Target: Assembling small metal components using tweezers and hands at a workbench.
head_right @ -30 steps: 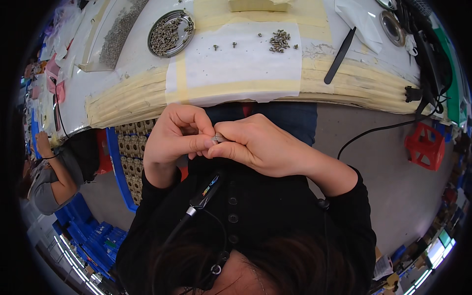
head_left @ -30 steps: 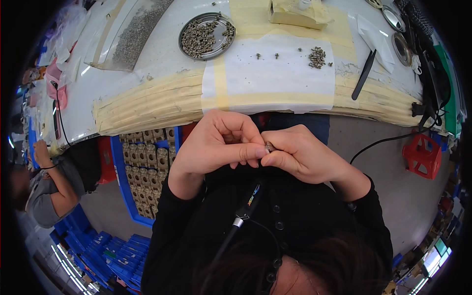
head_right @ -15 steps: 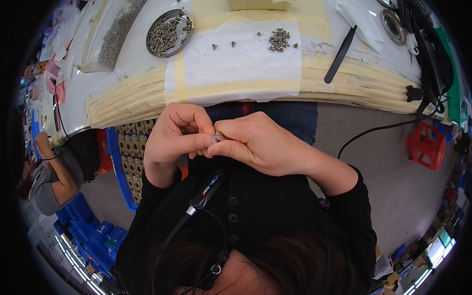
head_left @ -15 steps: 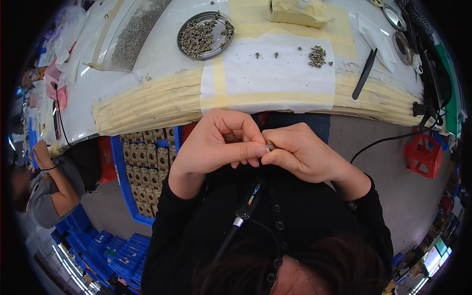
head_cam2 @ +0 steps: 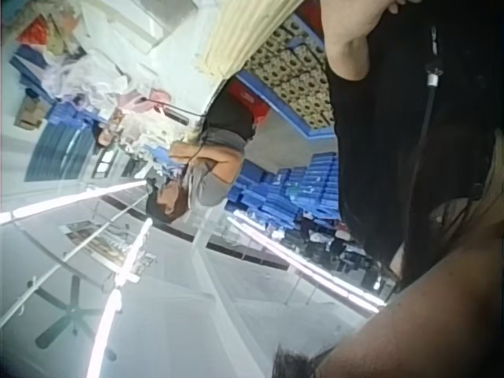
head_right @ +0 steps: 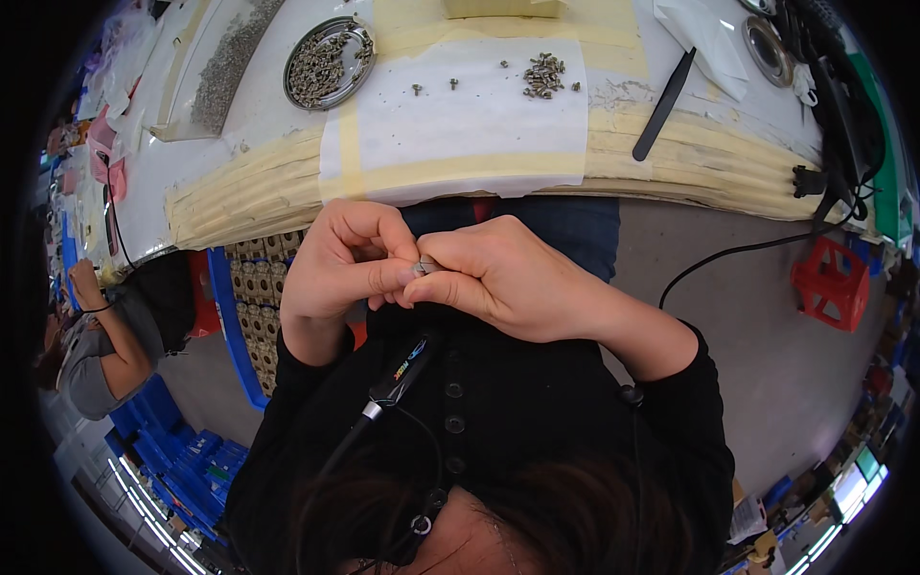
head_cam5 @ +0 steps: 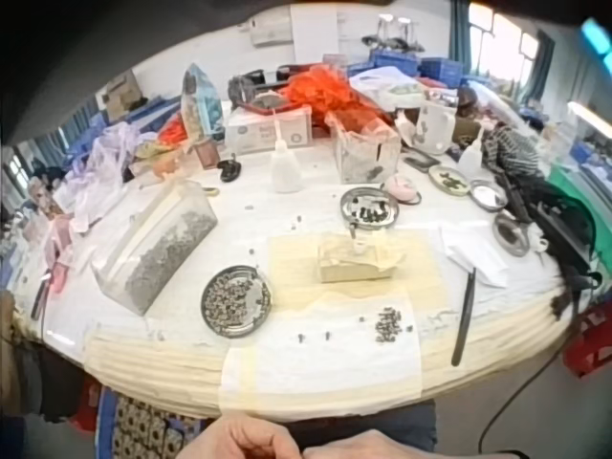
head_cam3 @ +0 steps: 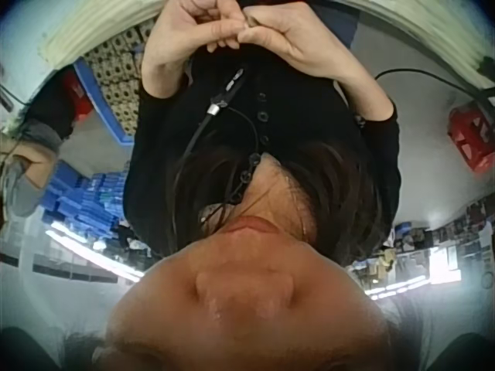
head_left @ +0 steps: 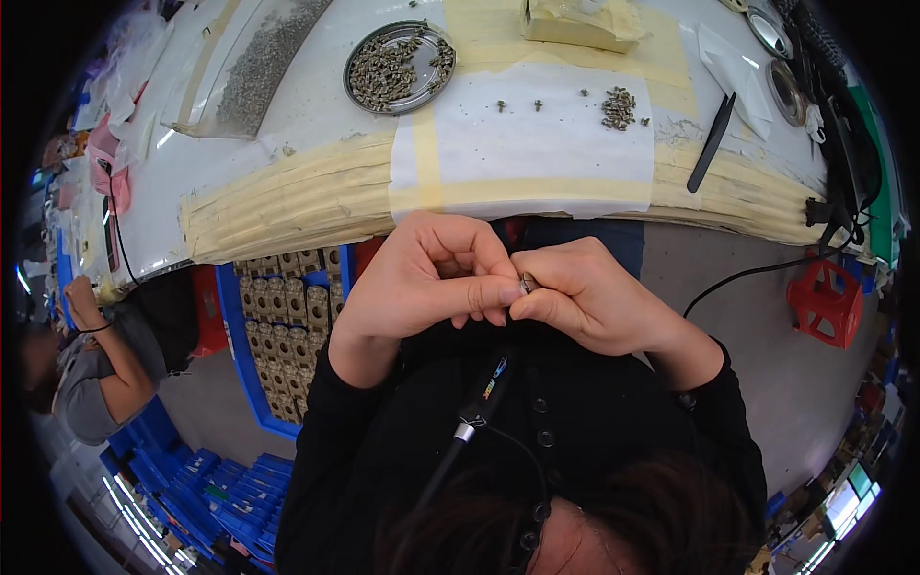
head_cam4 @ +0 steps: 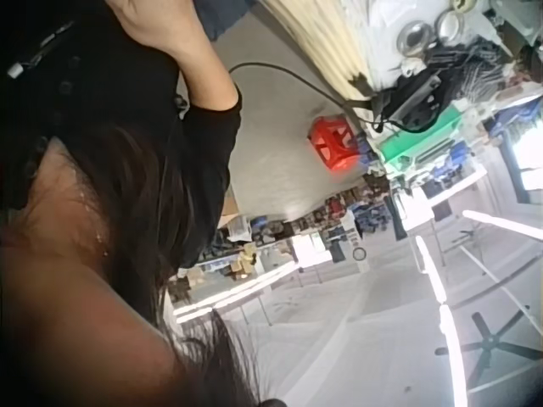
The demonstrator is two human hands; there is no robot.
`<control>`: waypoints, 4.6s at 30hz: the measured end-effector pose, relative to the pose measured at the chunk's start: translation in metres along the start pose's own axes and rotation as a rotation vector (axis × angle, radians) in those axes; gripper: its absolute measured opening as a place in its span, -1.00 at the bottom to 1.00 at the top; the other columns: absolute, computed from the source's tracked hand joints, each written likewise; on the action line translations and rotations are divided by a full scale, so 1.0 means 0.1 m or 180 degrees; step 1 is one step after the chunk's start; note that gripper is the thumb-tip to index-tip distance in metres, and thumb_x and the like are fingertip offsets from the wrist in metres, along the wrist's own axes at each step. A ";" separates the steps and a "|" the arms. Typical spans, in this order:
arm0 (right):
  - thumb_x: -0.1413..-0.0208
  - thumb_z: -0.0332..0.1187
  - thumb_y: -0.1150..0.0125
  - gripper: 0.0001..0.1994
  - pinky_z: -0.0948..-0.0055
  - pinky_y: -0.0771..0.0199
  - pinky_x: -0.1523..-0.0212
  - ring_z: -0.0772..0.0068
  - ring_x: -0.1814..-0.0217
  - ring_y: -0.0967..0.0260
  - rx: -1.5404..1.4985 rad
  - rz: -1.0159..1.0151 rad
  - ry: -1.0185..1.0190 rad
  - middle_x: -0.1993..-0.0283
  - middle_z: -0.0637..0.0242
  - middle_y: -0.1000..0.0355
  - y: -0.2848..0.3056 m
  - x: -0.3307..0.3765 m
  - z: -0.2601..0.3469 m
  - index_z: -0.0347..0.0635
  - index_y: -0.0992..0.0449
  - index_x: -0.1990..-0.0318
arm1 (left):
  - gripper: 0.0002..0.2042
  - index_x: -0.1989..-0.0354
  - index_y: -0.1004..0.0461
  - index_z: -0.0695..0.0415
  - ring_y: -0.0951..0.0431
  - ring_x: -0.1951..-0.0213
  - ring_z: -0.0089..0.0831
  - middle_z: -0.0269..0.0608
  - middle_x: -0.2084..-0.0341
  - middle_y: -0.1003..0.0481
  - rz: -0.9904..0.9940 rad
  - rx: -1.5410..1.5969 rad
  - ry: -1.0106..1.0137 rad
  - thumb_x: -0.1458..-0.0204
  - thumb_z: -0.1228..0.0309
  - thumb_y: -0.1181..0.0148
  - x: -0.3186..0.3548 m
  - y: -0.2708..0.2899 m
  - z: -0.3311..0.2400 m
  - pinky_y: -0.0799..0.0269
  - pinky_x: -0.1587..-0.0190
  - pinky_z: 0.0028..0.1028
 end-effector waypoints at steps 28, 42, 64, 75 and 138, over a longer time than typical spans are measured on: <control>-0.21 -0.24 -0.10 -0.75 0.49 -0.42 0.33 0.38 0.36 -0.48 0.0014 -0.0122 0.0005 0.38 0.25 -0.52 0.03 -0.02 0.01 -0.29 -0.51 0.30 | -0.89 0.44 -0.51 0.19 -0.54 0.55 -0.71 -0.31 0.59 -0.55 -0.0001 0.0049 -0.0085 -0.01 0.44 -0.30 0.00 0.00 0.00 -0.30 0.62 -0.78; -0.22 -0.25 -0.09 -0.75 0.49 -0.42 0.31 0.40 0.35 -0.48 0.0029 -0.0125 0.0052 0.38 0.26 -0.51 0.03 -0.03 0.03 -0.29 -0.51 0.31 | -0.89 0.45 -0.50 0.19 -0.53 0.55 -0.71 -0.31 0.59 -0.55 0.0003 0.0088 -0.0118 -0.02 0.44 -0.30 0.00 0.00 -0.01 -0.30 0.62 -0.78; -0.24 -0.24 -0.07 -0.76 0.51 -0.40 0.36 0.41 0.40 -0.47 0.0187 -0.0272 0.0169 0.41 0.31 -0.51 0.05 -0.03 0.06 -0.24 -0.52 0.31 | -0.89 0.43 -0.49 0.20 -0.54 0.56 -0.69 -0.30 0.60 -0.54 -0.0023 0.0171 -0.0196 -0.04 0.43 -0.26 0.00 0.02 0.03 -0.30 0.63 -0.78; -0.24 -0.24 -0.06 -0.76 0.51 -0.40 0.38 0.39 0.40 -0.48 0.0294 -0.0398 0.0200 0.44 0.31 -0.51 0.07 -0.03 0.07 -0.23 -0.51 0.33 | -0.86 0.44 -0.48 0.21 -0.53 0.56 -0.70 -0.31 0.61 -0.53 -0.0067 0.0207 -0.0238 -0.07 0.40 -0.24 0.01 0.01 0.01 -0.30 0.62 -0.78; -0.20 -0.13 -0.10 -0.66 0.34 -0.29 0.35 0.23 0.43 -0.30 0.1060 -0.0549 -0.0563 0.51 0.19 -0.36 0.12 0.00 -0.79 -0.26 -0.43 0.42 | -0.89 0.32 -0.51 0.15 -0.43 0.56 -0.69 -0.34 0.57 -0.50 -0.0828 0.1326 0.0342 -0.16 0.38 -0.14 -0.06 0.44 0.96 -0.32 0.49 -0.72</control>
Point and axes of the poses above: each hand's wrist, its own x-axis away from the middle knuckle, its own y-axis out of the back of the hand, z = x × y, the point moved 9 cm from there along -x, towards the middle knuckle
